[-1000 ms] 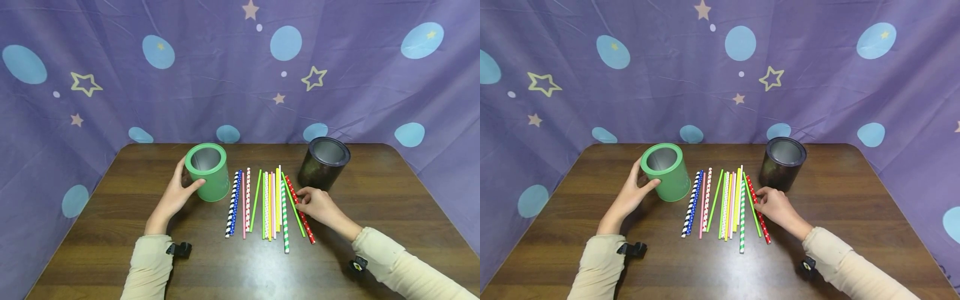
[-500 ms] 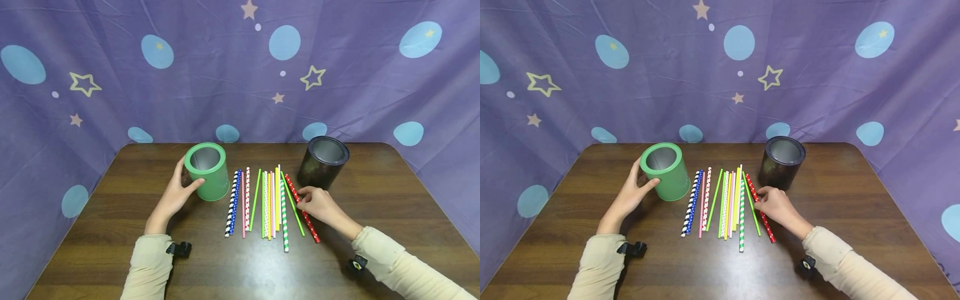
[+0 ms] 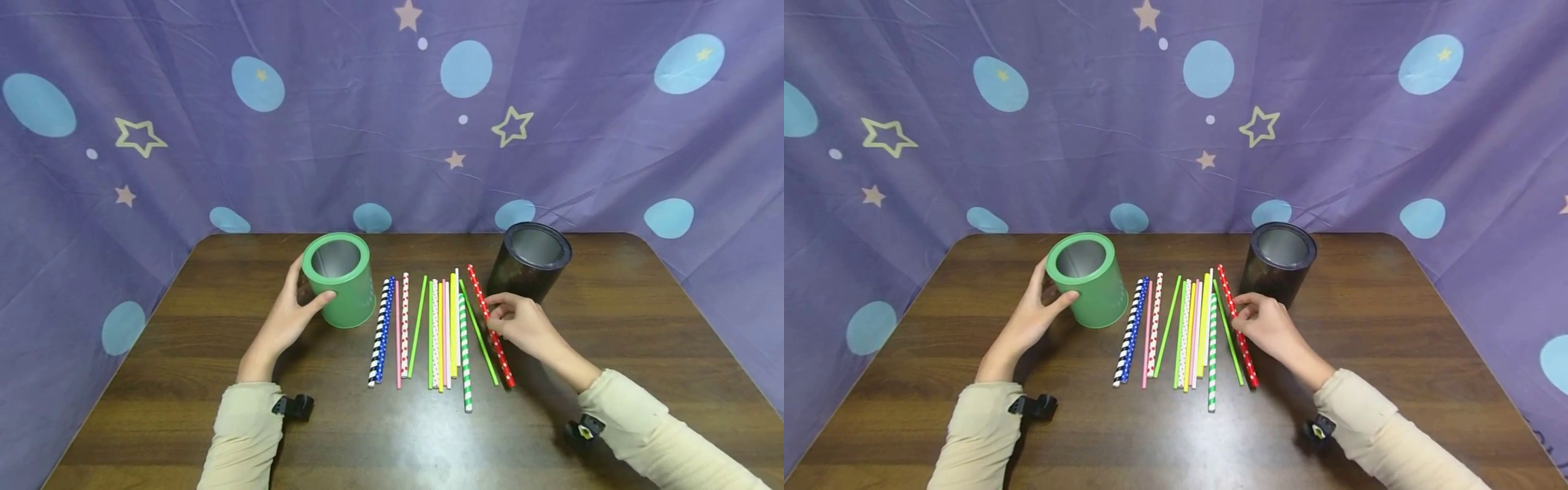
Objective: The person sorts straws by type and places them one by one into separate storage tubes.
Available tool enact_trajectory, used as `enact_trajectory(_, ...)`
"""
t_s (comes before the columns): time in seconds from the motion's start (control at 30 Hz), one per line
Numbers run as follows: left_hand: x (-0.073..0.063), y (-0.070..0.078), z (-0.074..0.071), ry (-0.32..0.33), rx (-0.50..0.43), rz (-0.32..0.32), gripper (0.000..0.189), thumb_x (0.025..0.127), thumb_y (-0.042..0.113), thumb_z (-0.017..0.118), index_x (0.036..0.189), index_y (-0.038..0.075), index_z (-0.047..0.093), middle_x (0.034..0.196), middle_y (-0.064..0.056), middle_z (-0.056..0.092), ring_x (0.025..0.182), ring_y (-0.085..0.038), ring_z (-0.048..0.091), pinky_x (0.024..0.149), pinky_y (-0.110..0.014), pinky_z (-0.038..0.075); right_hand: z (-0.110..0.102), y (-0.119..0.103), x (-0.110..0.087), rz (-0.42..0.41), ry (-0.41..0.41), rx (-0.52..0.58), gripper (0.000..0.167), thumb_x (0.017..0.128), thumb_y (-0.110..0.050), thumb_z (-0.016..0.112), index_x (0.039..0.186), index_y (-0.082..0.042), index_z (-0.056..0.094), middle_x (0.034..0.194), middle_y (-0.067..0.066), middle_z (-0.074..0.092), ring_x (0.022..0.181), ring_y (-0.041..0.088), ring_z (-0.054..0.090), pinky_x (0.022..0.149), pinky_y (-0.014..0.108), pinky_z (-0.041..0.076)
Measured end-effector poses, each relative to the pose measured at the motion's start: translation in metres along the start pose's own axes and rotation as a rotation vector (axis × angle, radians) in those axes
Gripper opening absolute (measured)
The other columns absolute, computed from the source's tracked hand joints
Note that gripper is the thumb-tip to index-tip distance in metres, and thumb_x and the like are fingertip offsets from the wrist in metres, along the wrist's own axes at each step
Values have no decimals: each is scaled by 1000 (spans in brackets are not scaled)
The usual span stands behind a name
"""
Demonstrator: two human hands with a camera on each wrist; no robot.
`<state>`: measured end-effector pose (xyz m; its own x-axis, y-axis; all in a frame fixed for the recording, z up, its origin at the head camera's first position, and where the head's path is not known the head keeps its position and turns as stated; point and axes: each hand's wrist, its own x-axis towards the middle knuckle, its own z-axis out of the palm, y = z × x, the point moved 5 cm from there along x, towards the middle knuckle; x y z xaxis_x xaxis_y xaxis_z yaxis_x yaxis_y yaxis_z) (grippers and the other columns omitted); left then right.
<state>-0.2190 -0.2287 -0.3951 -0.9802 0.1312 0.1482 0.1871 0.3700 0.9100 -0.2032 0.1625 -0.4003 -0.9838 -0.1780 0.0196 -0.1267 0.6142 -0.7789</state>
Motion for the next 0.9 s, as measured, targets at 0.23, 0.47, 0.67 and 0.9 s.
enact_trajectory(0.23, 0, -1, 0, -3, 3, -3, 87, 94, 31, 69, 159, 32, 11, 158, -9, 26, 140, -39, 33, 109, -62, 30, -2, -14, 0, -35, 48, 161, 35, 86, 2, 63, 121, 6, 62, 87, 9, 66, 72, 12, 62, 61, 24, 51)
enact_trajectory(0.47, 1, -2, 0, -4, 5, -11, 86, 95, 31, 68, 159, 33, 10, 158, -11, 26, 138, -43, 36, 107, -64, 31, 1, -30, 2, -21, 45, 298, 38, 87, 4, 62, 126, 6, 58, 90, 12, 64, 72, 11, 60, 63, 32, 55)
enact_trajectory(0.67, 2, -1, 0, -5, 3, -5, 86, 96, 29, 68, 159, 31, 10, 158, -13, 25, 138, -45, 35, 107, -65, 31, 6, -46, 8, -38, 45, 370, 41, 87, 7, 60, 128, 5, 56, 90, 14, 65, 73, 10, 61, 64, 30, 55)
enact_trajectory(0.9, 1, -1, -1, -12, 3, -29, 86, 96, 30, 68, 159, 31, 9, 158, -13, 26, 137, -44, 37, 107, -64, 31, 12, -65, 16, -83, 60, 402, 45, 88, 5, 63, 132, 2, 54, 91, 12, 66, 78, 11, 64, 70, 30, 56)
